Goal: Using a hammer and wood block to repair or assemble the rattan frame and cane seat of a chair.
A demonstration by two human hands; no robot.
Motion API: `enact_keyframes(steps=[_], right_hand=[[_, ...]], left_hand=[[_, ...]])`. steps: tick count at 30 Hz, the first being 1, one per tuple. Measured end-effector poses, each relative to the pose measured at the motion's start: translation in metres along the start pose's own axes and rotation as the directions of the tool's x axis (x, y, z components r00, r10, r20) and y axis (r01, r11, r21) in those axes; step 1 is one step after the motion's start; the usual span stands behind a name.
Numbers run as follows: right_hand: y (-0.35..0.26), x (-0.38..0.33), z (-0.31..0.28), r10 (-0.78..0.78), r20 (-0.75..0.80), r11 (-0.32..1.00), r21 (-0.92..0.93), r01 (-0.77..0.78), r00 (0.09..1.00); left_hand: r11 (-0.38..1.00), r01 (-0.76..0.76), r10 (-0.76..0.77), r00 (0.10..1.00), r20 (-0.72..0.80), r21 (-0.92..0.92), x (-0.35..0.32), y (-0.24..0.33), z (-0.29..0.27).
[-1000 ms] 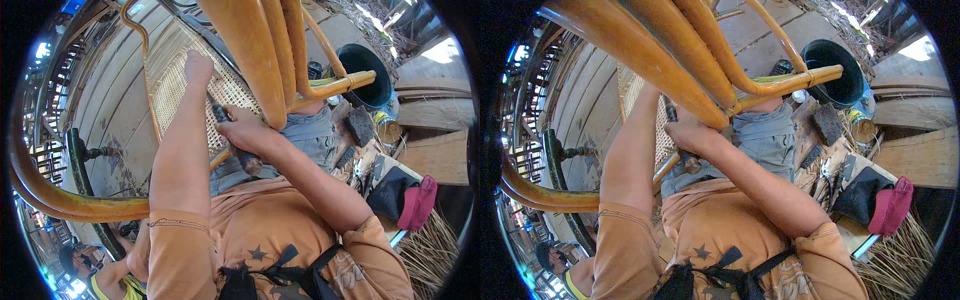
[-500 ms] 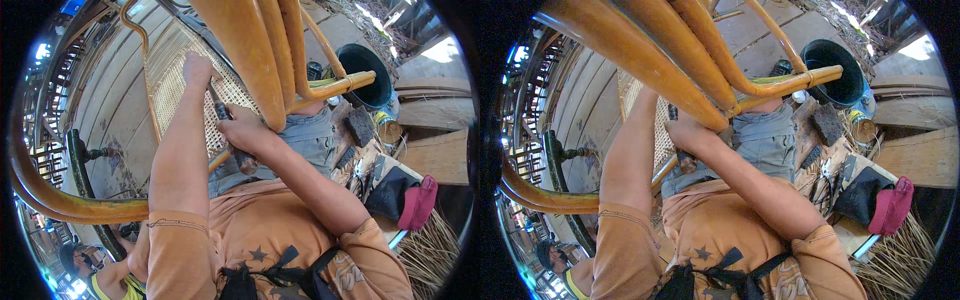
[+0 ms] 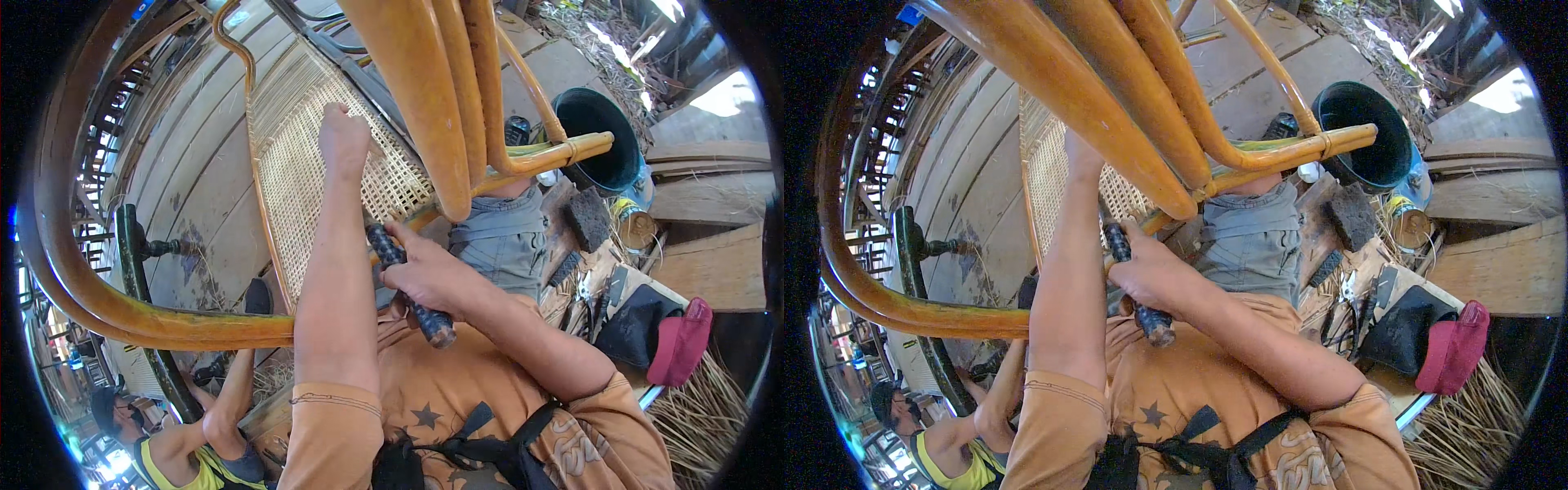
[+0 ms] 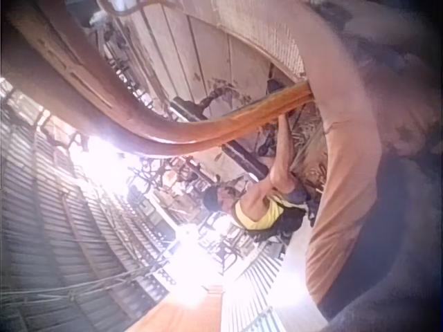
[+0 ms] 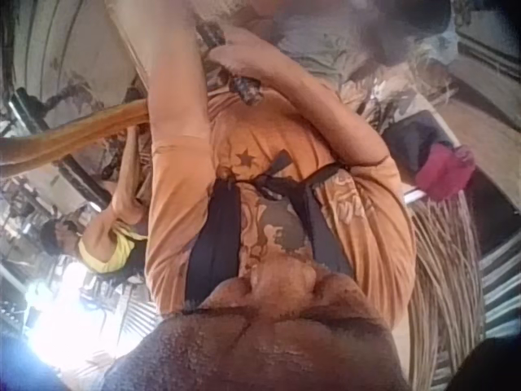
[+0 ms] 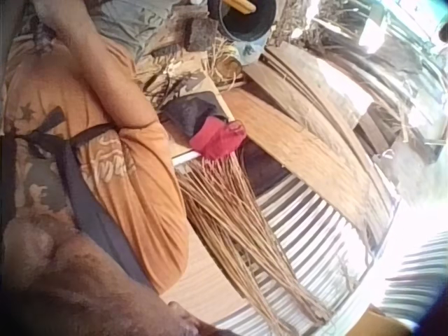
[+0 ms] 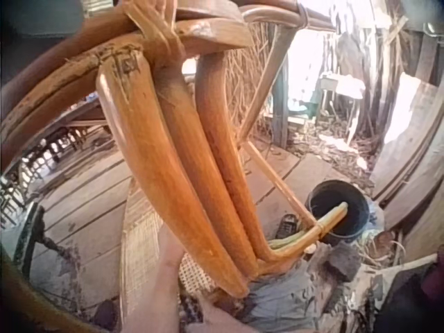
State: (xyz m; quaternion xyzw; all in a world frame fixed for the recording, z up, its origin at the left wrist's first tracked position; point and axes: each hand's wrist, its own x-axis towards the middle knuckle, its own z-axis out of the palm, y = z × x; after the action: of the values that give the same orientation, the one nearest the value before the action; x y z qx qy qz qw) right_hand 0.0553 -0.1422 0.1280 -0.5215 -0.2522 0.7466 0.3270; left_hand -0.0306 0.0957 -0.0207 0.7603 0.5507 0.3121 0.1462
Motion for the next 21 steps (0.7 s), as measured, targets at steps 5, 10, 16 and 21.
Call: enact_keyframes(steps=[5,10,16,21], right_hand=[[0.027,0.019,-0.007,-0.186,0.022,0.969,-0.161,0.187,0.982],[0.055,0.044,0.001,-0.478,-0.041,0.849,-0.276,0.450,0.877],[0.037,0.040,0.002,-0.276,-0.032,0.944,-0.196,0.265,0.961],[0.018,0.038,-0.008,-0.323,-0.045,0.931,-0.193,0.309,0.945]], left_hand=[[0.999,0.028,-0.026,0.998,-0.056,0.020,-0.008,0.002,-0.007],[0.999,-0.049,0.048,0.991,-0.123,-0.004,-0.010,-0.012,-0.006],[1.000,-0.019,0.018,0.994,-0.104,-0.003,-0.009,-0.008,-0.001],[0.994,-0.012,0.009,0.999,0.030,0.111,-0.002,-0.012,0.001]])
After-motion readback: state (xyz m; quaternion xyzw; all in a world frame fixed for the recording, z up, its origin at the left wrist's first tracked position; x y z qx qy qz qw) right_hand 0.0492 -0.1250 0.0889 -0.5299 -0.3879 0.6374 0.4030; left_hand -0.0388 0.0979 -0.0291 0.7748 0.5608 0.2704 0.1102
